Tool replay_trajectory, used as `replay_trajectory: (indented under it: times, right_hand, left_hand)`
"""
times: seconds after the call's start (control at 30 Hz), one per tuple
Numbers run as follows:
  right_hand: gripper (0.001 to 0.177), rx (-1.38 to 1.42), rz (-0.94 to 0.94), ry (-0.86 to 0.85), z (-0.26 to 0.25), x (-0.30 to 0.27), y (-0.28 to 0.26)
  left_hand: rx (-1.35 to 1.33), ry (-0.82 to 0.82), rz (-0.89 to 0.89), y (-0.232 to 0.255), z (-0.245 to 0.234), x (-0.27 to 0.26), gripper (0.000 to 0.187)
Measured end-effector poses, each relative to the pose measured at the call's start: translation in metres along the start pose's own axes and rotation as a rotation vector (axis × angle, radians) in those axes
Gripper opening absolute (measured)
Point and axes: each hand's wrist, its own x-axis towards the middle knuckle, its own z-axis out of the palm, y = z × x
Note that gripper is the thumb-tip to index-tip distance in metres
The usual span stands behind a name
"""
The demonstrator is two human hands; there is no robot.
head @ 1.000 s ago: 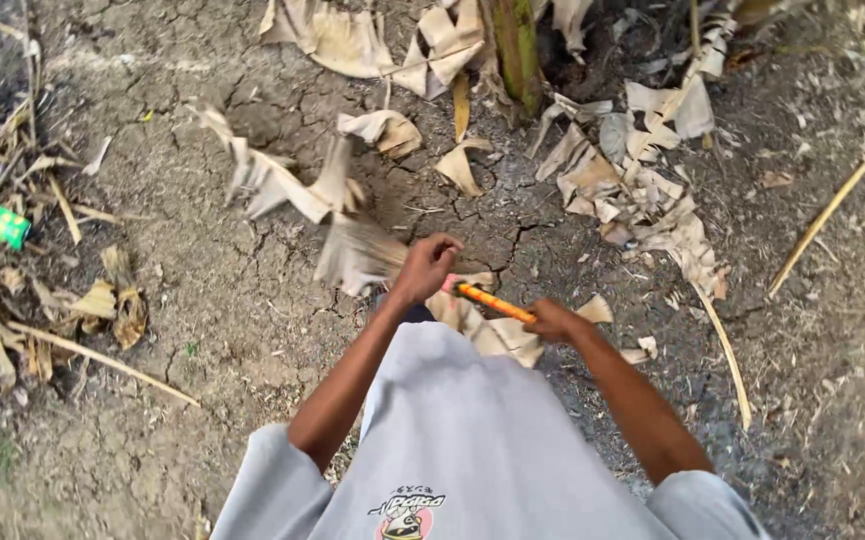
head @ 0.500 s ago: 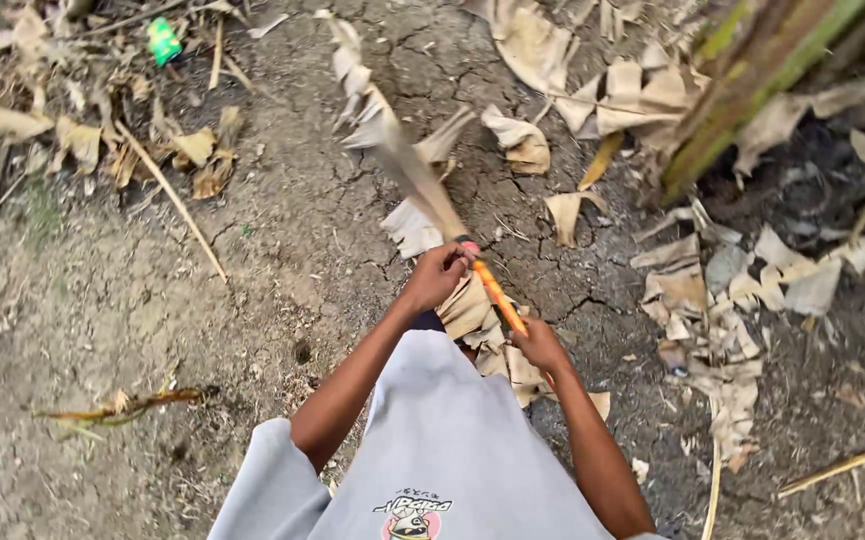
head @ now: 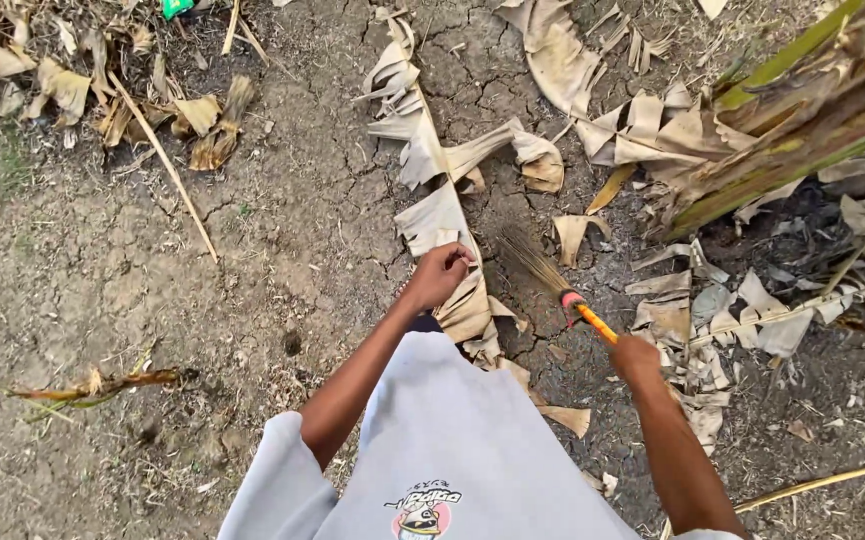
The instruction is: Sweeping and gathering dried banana leaves and debris in an outdoor garden area.
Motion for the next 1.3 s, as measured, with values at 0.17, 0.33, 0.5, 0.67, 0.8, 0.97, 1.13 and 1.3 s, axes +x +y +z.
replay_trajectory:
  times: [0.17,0.33,0.5,0.67,0.8,0.97,1.13,1.3]
  right_hand:
    - [0.027,-0.163,-0.185,0.081,-0.092,0.006,-0.075]
    - [0.034,-0.069,-0.571,-0.040,-0.131,0.046,-0.135]
    - [0.018,0.653,-0.423,-0.536,-0.123,0.029,-0.239]
    - [0.024,0.897,-0.658,-0.612,-0.117,0.005,-0.393]
    - [0.020,1.077,-0.649,-0.508,-0.145,-0.004,-0.505]
    - [0.016,1.245,-0.694,-0.485,-0.212,-0.014,-0.563]
    - [0.015,1.183,-0.706,-0.361,-0.239,0.026,-0.553]
    - [0.016,0.971,-0.684,-0.312,-0.231,0.104,-0.546]
  left_hand:
    - [-0.058,0.030,0.019,-0.002,-0.032,0.013,0.018]
    - [-0.078,0.118,0.108,-0.004,-0.078,0.012,0.017]
    - [-0.202,0.353,0.013,-0.042,-0.134,-0.014,0.019]
    - [-0.253,0.508,-0.044,-0.063,-0.183,-0.048,0.017]
    - [-0.288,0.638,-0.001,-0.078,-0.213,-0.071,0.016]
    - [-0.350,0.751,-0.050,-0.090,-0.232,-0.095,0.017]
    - [-0.392,0.805,-0.059,-0.104,-0.245,-0.075,0.017]
    - [-0.298,0.782,-0.144,-0.064,-0.266,-0.021,0.018]
